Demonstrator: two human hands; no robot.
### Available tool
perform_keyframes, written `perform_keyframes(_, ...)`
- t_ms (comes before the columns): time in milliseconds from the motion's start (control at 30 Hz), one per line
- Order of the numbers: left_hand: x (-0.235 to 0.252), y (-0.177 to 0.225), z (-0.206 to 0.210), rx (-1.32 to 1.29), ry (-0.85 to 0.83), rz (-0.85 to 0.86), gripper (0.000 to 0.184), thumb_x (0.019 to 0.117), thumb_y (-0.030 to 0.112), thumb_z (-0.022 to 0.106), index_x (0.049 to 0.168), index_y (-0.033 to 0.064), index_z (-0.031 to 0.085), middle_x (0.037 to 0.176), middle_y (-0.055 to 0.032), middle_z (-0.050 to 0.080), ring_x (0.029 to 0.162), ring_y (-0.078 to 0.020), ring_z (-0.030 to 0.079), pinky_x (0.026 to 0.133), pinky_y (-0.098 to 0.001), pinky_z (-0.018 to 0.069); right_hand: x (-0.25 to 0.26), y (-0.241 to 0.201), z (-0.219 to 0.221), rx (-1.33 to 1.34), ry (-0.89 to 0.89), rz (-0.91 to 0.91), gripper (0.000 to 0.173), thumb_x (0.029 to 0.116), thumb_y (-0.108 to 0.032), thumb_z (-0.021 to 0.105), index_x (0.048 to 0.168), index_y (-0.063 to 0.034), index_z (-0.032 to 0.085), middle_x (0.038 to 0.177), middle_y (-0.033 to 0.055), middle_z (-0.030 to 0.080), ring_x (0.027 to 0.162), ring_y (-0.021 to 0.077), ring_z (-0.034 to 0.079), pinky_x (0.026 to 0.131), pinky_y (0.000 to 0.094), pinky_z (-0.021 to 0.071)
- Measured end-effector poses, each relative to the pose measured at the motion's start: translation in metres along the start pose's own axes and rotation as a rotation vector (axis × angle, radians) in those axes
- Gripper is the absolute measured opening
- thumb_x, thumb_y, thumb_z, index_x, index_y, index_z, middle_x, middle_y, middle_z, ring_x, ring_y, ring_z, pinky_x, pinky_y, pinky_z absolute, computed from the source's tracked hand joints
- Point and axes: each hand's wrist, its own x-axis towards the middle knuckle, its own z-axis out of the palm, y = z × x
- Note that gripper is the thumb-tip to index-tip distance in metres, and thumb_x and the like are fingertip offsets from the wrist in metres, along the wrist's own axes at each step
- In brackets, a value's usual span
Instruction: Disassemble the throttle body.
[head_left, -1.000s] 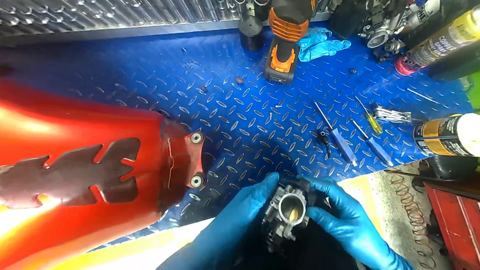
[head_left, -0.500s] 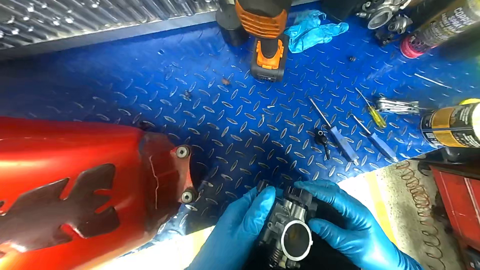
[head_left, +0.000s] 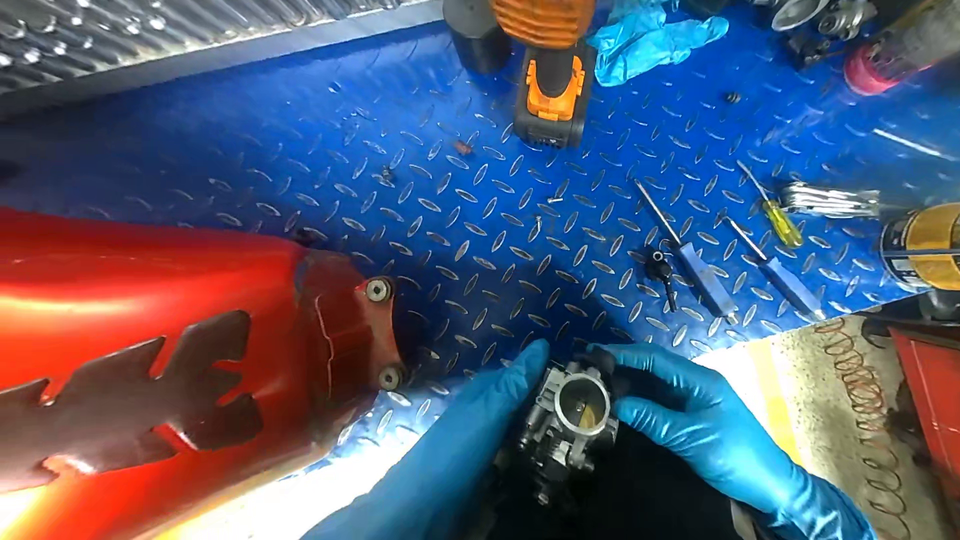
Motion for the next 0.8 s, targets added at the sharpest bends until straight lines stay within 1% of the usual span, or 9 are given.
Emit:
perform_keyframes(100,-0.006,0.005,-0.001,0.118,0.042,0.142,0.053,0.1074,0.050,0.034,0.125,0.0122,0.066,0.108,0.0010,0.072,0.102,-0.0084,0.068,0.088,-0.0305,0.0587,0.003,0.001,0.001,0.004,0.018,-0.047,0.034,0.0939,-0.012,0.072,0.127,-0.0027,0.070,0.125,0.0055,0.070,0.116,0.0111,0.066,0.100,0.0278,0.0565)
perform_keyframes(200,-0.014,0.003,0.003,0.173,0.074,0.256,0.047,0.1086,0.045,0.038,0.119,0.0109,0.067,0.102,0.0068,0.072,0.096,-0.0020,0.068,0.086,-0.0252,0.0586,0.001,0.003,0.002,0.054,0.027,-0.075,0.034,0.0935,-0.008,0.072,0.127,-0.0019,0.069,0.126,0.0053,0.070,0.117,0.0105,0.065,0.102,0.0277,0.0554)
perform_keyframes(267,-0.021,0.006,0.006,0.175,0.065,0.316,0.040,0.1097,0.038,0.040,0.120,0.0091,0.066,0.101,0.0093,0.072,0.095,0.0001,0.068,0.086,-0.0235,0.0584,0.000,0.002,0.001,0.082,0.015,-0.086,0.035,0.0932,-0.007,0.072,0.128,-0.0030,0.069,0.128,0.0052,0.069,0.120,0.0110,0.064,0.103,0.0286,0.0546)
perform_keyframes(367,-0.027,0.010,0.010,0.144,0.021,0.381,0.036,0.1103,0.030,0.042,0.127,0.0039,0.060,0.107,0.0083,0.072,0.100,-0.0003,0.067,0.091,-0.0245,0.0578,0.000,0.000,-0.001,0.097,0.007,-0.128,0.035,0.0932,-0.005,0.071,0.128,-0.0034,0.069,0.130,0.0052,0.069,0.125,0.0114,0.062,0.108,0.0294,0.0518)
perform_keyframes(467,-0.031,0.011,0.012,0.158,0.014,0.440,0.035,0.1096,0.027,0.044,0.130,0.0014,0.057,0.111,0.0067,0.071,0.100,-0.0002,0.067,0.090,-0.0251,0.0581,0.000,-0.002,0.000,0.113,0.000,-0.212,0.036,0.0932,-0.004,0.071,0.130,-0.0025,0.068,0.132,0.0068,0.068,0.127,0.0135,0.060,0.110,0.0315,0.0499)
perform_keyframes(533,-0.033,0.009,0.013,0.190,-0.006,0.526,0.035,0.1087,0.025,0.046,0.131,-0.0003,0.056,0.117,0.0056,0.070,0.105,0.0008,0.066,0.093,-0.0246,0.0568,-0.001,-0.004,-0.001,0.118,-0.010,-0.274,0.036,0.0935,-0.004,0.071,0.129,-0.0031,0.069,0.132,0.0077,0.068,0.129,0.0153,0.060,0.112,0.0332,0.0480)
perform_keyframes(567,-0.032,0.007,0.012,0.200,-0.018,0.575,0.036,0.1083,0.026,0.047,0.131,0.0001,0.057,0.120,0.0055,0.070,0.109,0.0012,0.065,0.096,-0.0246,0.0556,-0.002,-0.005,-0.001,0.109,-0.014,-0.306,0.035,0.0938,-0.005,0.071,0.129,-0.0041,0.069,0.132,0.0070,0.068,0.130,0.0150,0.059,0.113,0.0329,0.0472)
perform_keyframes(700,-0.030,-0.002,0.011,0.218,-0.064,0.714,0.037,0.1085,0.031,0.047,0.135,0.0102,0.060,0.129,0.0095,0.067,0.119,0.0028,0.060,0.104,-0.0249,0.0509,-0.007,-0.009,-0.003,0.077,-0.028,-0.398,0.034,0.0944,-0.005,0.071,0.128,-0.0055,0.069,0.133,0.0067,0.068,0.133,0.0159,0.057,0.116,0.0342,0.0446)
perform_keyframes(800,-0.030,-0.003,0.012,0.210,-0.086,0.744,0.041,0.1079,0.034,0.048,0.137,0.0076,0.058,0.131,0.0072,0.067,0.121,0.0006,0.059,0.106,-0.0261,0.0503,-0.010,-0.015,-0.004,0.059,-0.044,-0.415,0.032,0.0957,-0.006,0.070,0.128,-0.0056,0.069,0.134,0.0077,0.068,0.134,0.0162,0.056,0.116,0.0338,0.0449)
